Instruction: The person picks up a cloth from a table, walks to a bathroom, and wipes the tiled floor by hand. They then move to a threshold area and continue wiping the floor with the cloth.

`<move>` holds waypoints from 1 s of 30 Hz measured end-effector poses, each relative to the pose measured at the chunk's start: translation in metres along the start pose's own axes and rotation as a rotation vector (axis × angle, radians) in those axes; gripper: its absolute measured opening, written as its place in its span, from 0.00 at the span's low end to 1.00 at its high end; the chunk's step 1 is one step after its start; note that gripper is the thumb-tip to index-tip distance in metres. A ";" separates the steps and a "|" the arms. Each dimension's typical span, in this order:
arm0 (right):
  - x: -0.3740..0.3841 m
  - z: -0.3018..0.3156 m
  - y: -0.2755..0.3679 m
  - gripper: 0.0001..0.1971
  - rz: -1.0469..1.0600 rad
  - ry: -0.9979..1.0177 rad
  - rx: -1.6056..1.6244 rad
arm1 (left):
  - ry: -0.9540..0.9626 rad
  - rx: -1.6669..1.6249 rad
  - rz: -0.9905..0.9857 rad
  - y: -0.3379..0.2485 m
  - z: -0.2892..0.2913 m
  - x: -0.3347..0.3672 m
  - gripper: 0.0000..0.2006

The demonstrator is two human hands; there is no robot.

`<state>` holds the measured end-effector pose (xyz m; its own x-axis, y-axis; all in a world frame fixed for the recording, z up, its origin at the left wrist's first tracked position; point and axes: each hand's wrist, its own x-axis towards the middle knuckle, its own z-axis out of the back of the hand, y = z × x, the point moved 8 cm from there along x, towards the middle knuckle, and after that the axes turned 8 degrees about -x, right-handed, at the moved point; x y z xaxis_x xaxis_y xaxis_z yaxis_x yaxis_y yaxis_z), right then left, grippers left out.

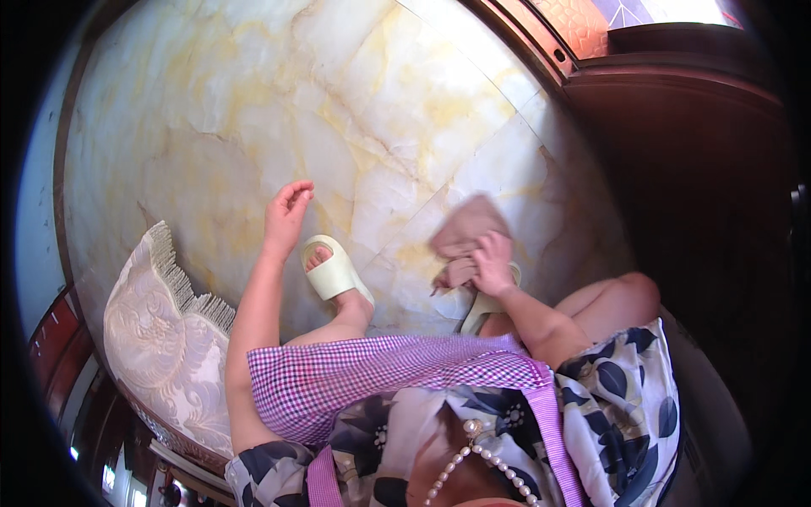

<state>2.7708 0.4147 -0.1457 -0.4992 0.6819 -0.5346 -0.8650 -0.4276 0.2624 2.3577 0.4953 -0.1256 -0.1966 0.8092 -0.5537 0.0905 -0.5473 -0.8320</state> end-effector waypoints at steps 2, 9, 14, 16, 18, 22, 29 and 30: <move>-0.020 0.003 -0.055 0.35 -0.572 -0.097 0.066 | 0.012 0.007 -0.016 -0.006 -0.003 0.025 0.10; 0.084 0.061 -0.157 0.49 -1.028 -0.343 0.297 | -0.069 -0.098 -0.094 -0.020 0.018 0.093 0.10; 0.257 0.154 -0.103 0.43 -0.597 -0.319 0.093 | -0.201 0.061 -0.212 0.007 0.073 0.121 0.12; 0.324 0.192 -0.050 0.39 -0.447 -0.296 0.132 | -0.361 0.200 -0.223 0.015 0.104 0.117 0.21; 0.385 0.212 -0.007 0.37 -0.349 -0.245 0.159 | -0.487 0.446 -0.114 0.016 0.120 0.121 0.30; 0.411 0.203 0.120 0.32 0.024 -0.329 -0.003 | -0.600 0.688 0.326 0.028 0.140 0.119 0.55; 0.269 0.148 0.086 0.18 0.066 -0.800 0.204 | -0.408 0.723 0.521 0.059 0.146 0.112 0.64; 0.251 0.143 0.057 0.23 -0.063 -0.840 0.157 | -0.404 0.738 0.513 0.058 0.144 0.113 0.64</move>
<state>2.5889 0.6466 -0.1500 -0.2677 0.9416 0.2043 -0.8581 -0.3294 0.3939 2.2001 0.5239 -0.2316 -0.6351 0.3777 -0.6738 -0.3472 -0.9188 -0.1878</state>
